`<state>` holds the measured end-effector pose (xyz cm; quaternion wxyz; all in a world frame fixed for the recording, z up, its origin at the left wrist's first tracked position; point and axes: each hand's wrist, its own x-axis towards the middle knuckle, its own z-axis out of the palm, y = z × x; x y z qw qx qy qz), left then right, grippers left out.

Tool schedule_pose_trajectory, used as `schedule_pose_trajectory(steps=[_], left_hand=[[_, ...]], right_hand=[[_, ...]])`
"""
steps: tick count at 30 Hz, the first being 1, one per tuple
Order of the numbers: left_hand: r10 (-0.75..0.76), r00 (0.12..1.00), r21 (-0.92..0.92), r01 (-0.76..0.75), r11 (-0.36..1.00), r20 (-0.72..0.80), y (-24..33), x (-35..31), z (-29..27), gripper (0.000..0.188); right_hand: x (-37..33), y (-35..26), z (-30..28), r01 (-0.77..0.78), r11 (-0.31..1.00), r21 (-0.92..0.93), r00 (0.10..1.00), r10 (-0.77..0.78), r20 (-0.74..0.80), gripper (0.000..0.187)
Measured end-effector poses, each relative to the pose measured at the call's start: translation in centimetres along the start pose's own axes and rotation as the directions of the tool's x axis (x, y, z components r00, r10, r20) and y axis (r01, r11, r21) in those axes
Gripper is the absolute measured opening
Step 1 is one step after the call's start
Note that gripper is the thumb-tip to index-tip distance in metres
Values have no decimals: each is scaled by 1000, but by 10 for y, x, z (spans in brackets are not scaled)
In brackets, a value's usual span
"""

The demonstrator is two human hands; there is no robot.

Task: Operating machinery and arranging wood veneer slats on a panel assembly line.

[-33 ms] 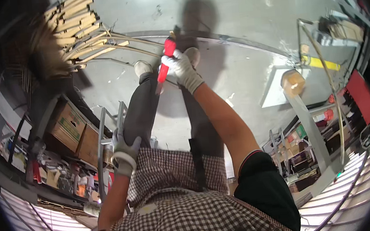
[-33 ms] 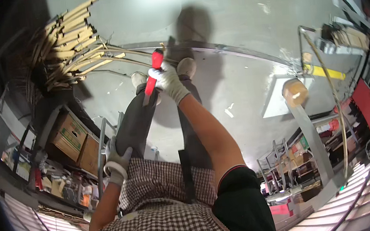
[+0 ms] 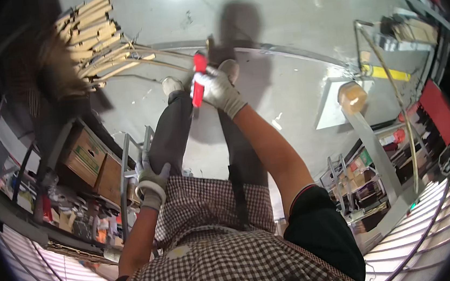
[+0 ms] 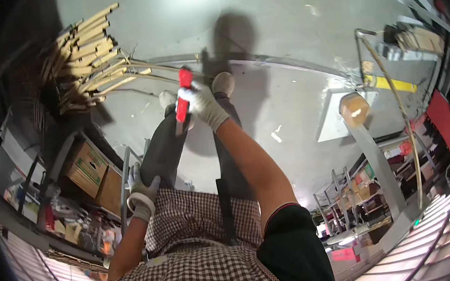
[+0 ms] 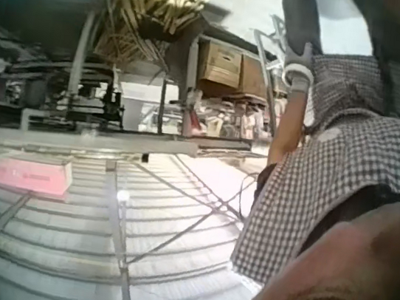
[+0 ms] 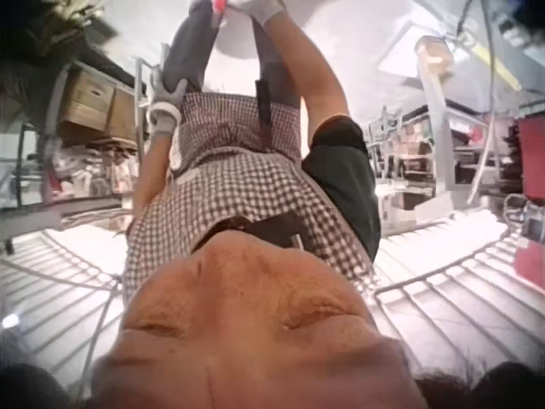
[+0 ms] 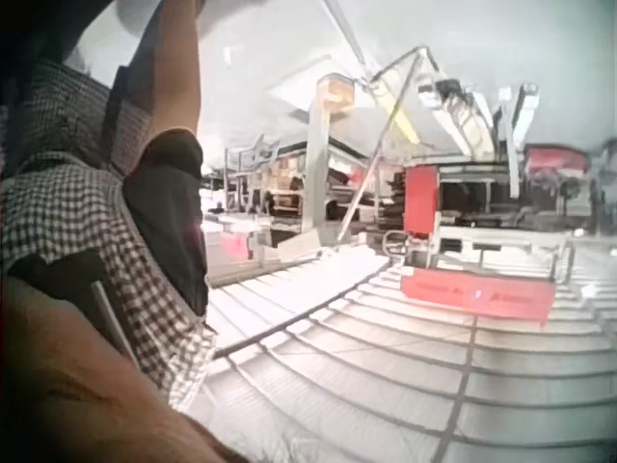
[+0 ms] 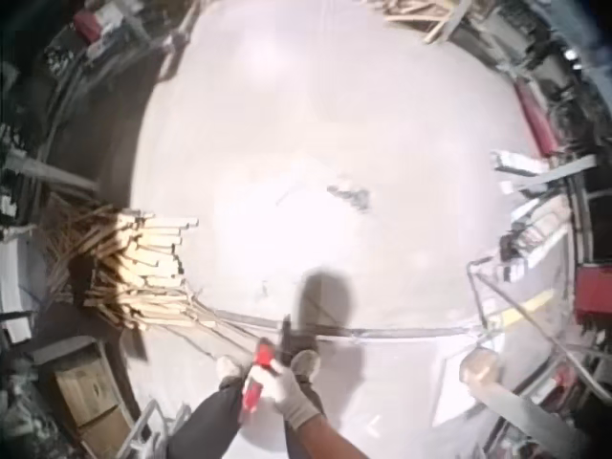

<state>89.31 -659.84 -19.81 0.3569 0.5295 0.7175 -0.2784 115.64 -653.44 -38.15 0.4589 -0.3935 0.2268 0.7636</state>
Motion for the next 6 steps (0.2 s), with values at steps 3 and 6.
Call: schedule_pose_trajectory(steps=[3,6], left_hand=[[481,859,88,-473,877,-175,65,-1,-38,92],[903,398,253,-901,352,161,151,-25,-96,93]], right_hand=[[-115,-38,51,10,961,-277,985,39,169,20],[-201,-74,116,34,461,887,874,-445,197,43]])
